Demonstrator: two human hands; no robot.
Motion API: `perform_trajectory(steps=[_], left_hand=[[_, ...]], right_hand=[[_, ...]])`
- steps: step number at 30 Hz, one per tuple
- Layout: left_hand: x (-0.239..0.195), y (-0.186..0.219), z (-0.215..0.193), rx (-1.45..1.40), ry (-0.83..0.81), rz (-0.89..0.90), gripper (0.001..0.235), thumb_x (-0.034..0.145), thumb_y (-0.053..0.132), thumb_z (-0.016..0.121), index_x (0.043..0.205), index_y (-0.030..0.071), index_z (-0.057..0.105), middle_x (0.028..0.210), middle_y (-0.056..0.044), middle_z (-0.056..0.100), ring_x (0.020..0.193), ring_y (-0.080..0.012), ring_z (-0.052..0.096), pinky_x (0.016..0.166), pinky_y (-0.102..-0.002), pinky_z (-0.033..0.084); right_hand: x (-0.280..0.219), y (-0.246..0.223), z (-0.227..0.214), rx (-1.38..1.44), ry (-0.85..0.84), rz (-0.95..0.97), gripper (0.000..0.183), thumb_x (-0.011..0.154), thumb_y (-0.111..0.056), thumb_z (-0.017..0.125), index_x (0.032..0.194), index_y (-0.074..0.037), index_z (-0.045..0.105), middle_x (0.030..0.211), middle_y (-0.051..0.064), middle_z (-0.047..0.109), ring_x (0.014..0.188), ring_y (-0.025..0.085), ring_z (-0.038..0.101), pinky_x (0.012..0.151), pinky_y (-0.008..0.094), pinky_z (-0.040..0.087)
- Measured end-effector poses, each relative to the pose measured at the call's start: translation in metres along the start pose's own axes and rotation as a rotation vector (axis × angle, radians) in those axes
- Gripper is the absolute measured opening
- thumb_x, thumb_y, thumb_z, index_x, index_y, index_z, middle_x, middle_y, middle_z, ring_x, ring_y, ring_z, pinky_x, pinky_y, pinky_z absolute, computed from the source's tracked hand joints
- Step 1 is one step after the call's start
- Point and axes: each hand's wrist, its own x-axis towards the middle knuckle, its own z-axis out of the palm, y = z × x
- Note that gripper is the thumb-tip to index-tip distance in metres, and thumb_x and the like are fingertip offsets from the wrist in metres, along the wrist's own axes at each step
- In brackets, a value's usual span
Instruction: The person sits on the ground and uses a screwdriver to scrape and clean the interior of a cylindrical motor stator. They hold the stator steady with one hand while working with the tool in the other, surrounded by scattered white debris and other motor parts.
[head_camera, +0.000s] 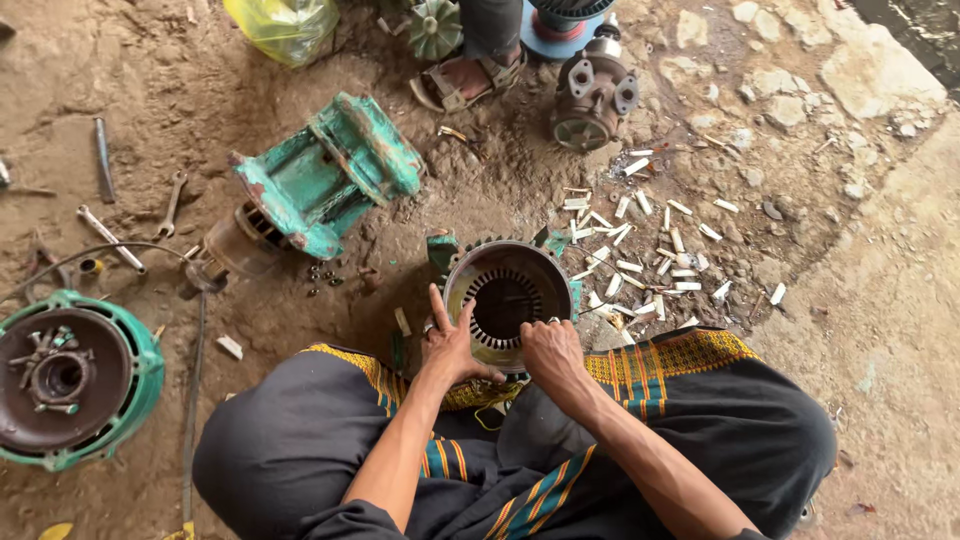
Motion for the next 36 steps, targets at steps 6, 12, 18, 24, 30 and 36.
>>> perform_trajectory(steps=[6, 12, 18, 24, 30, 36], left_hand=[[0.004, 0.000, -0.007, 0.005, 0.048, 0.034, 0.156, 0.037, 0.060, 0.101, 0.163, 0.029, 0.015, 0.162, -0.026, -0.034, 0.147, -0.0580, 0.022, 0.115, -0.059, 0.038], [0.001, -0.005, 0.008, -0.040, 0.039, 0.029, 0.155, 0.037, 0.059, 0.102, 0.163, 0.030, 0.017, 0.162, -0.026, -0.034, 0.146, -0.0598, 0.021, 0.114, -0.061, 0.037], [0.004, -0.005, -0.001, -0.034, 0.050, 0.042, 0.154, 0.036, 0.060, 0.102, 0.162, 0.030, 0.018, 0.162, -0.025, -0.035, 0.147, -0.0597, 0.020, 0.114, -0.062, 0.036], [0.006, -0.008, 0.009, -0.021, 0.046, 0.035, 0.157, 0.035, 0.063, 0.101, 0.163, 0.030, 0.017, 0.160, -0.026, -0.037, 0.145, -0.0620, 0.020, 0.115, -0.062, 0.036], [0.011, -0.011, 0.014, -0.037, -0.027, 0.001, 0.159, 0.037, 0.063, 0.098, 0.166, 0.032, 0.012, 0.161, -0.024, -0.041, 0.146, -0.0607, 0.024, 0.113, -0.065, 0.037], [0.008, -0.007, 0.005, -0.048, -0.001, 0.018, 0.159, 0.035, 0.061, 0.102, 0.165, 0.032, 0.014, 0.159, -0.023, -0.043, 0.144, -0.0626, 0.027, 0.114, -0.063, 0.037]], right_hand=[[0.015, 0.003, -0.002, -0.038, -0.171, 0.039, 0.011, 0.090, -0.006, 0.058, 0.095, -0.004, 0.067, 0.079, 0.014, 0.073, 0.076, 0.028, 0.073, 0.078, 0.044, 0.052], [0.004, 0.011, 0.008, -0.014, 0.071, -0.039, 0.008, 0.083, -0.008, 0.062, 0.086, -0.006, 0.068, 0.074, 0.014, 0.072, 0.076, 0.033, 0.071, 0.071, 0.048, 0.053], [0.008, 0.009, -0.002, -0.053, -0.065, -0.003, 0.011, 0.087, -0.011, 0.058, 0.091, -0.007, 0.068, 0.078, 0.013, 0.073, 0.078, 0.031, 0.073, 0.073, 0.046, 0.053], [0.004, 0.010, 0.001, -0.064, -0.001, -0.051, 0.013, 0.089, -0.008, 0.056, 0.093, -0.008, 0.069, 0.079, 0.012, 0.074, 0.079, 0.031, 0.072, 0.075, 0.046, 0.052], [0.001, 0.014, 0.012, -0.064, -0.066, -0.060, 0.010, 0.090, -0.008, 0.057, 0.092, -0.007, 0.067, 0.081, 0.013, 0.074, 0.077, 0.031, 0.073, 0.077, 0.047, 0.052], [0.008, 0.013, 0.011, 0.076, -0.050, 0.149, 0.018, 0.079, -0.019, 0.072, 0.090, -0.005, 0.068, 0.079, 0.019, 0.073, 0.078, 0.037, 0.073, 0.068, 0.049, 0.058]])
